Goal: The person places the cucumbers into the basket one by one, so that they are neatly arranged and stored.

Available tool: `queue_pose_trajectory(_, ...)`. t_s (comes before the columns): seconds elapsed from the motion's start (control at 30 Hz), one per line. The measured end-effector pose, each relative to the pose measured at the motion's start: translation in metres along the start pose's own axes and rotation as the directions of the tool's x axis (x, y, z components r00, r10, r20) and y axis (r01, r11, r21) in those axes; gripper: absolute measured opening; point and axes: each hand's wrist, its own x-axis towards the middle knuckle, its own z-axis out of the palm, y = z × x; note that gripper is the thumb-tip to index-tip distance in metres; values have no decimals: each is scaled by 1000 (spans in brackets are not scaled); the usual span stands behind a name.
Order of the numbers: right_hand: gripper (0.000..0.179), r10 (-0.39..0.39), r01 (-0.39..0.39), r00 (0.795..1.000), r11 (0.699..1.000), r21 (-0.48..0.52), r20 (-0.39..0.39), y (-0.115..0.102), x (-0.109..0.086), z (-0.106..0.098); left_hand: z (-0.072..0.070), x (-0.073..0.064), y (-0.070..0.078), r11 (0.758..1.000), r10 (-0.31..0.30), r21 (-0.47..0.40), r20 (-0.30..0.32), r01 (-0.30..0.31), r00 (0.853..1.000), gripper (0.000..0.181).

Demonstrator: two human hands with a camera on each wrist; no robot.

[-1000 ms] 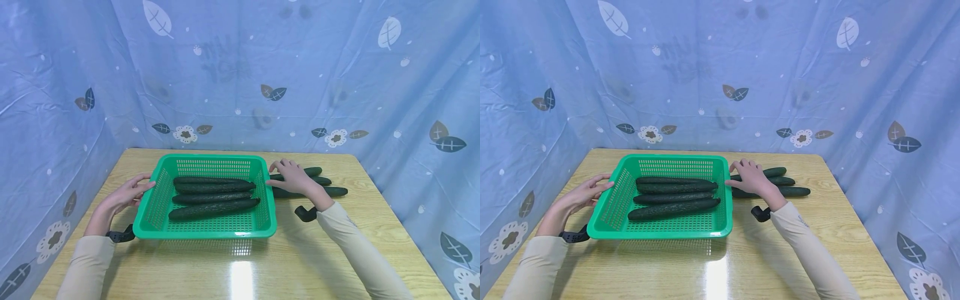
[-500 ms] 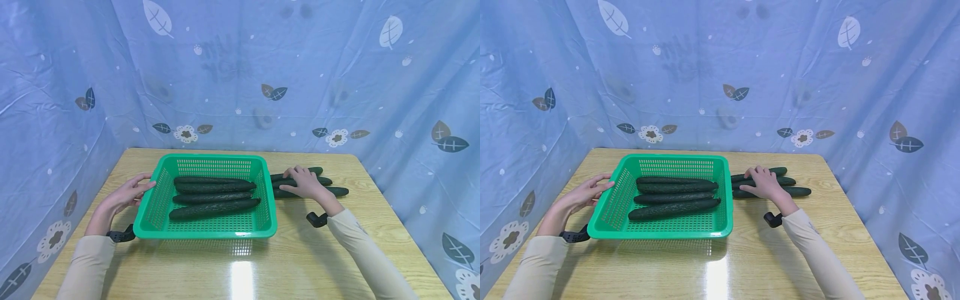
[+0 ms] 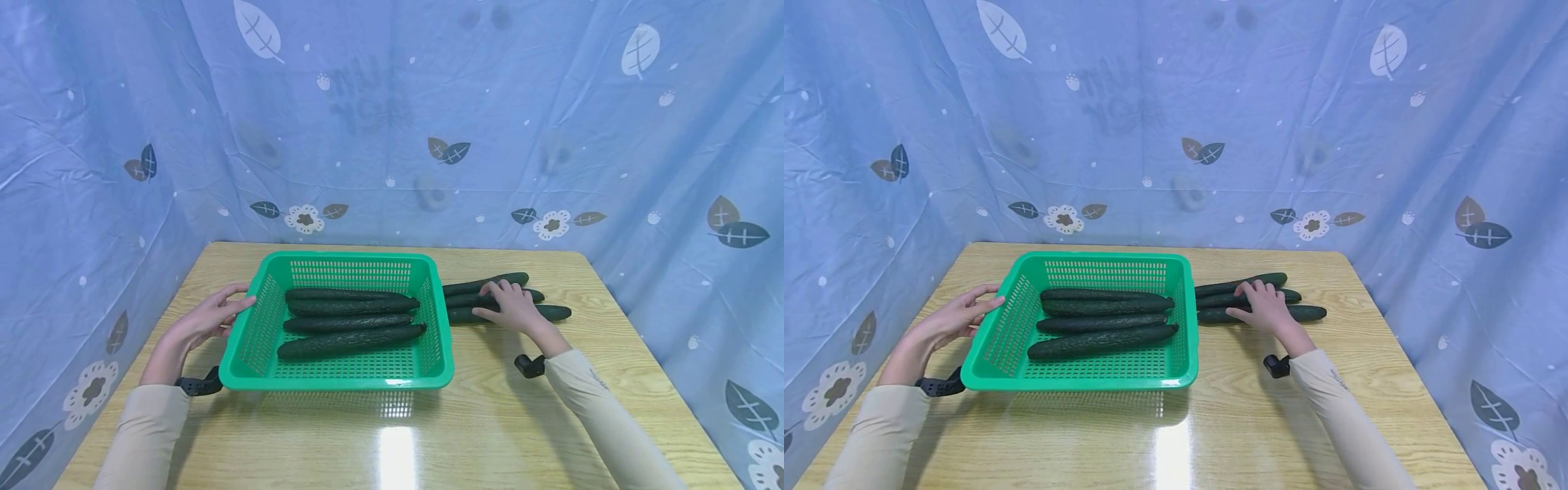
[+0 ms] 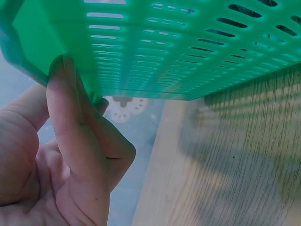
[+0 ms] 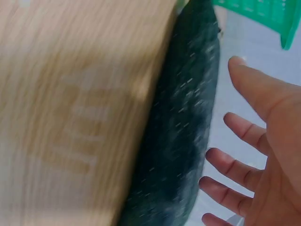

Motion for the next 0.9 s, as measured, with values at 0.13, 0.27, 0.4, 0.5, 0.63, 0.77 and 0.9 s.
queue_pose_trajectory(0.13,50,24,-24,1000,1000,7,-8,10,-1,6,0,0,0,1000,3,2,1,-3,1000,66)
queue_pose_trajectory(0.27,56,39,-39,999,999,9,-7,17,-1,10,0,0,1,1000,1,5,-4,-1,1000,67)
queue_pose_trajectory(0.4,57,38,-38,999,999,19,-13,20,-1,12,1,-1,2,1000,-2,6,-8,2,1000,67)
queue_pose_trajectory(0.5,55,36,-36,999,999,16,-16,21,-2,16,1,-1,2,1000,-4,0,-4,4,1000,67)
queue_pose_trajectory(0.63,54,37,-37,999,999,8,-26,23,-4,23,2,-2,2,1000,-9,-3,-4,9,1000,68)
queue_pose_trajectory(0.77,52,18,-19,998,1000,-13,-67,26,-6,30,1,-2,3,1000,-12,1,-9,12,1000,69)
queue_pose_trajectory(0.9,46,-3,0,996,1000,-31,-94,25,-9,33,1,-1,2,1000,-11,9,-11,11,1000,70)
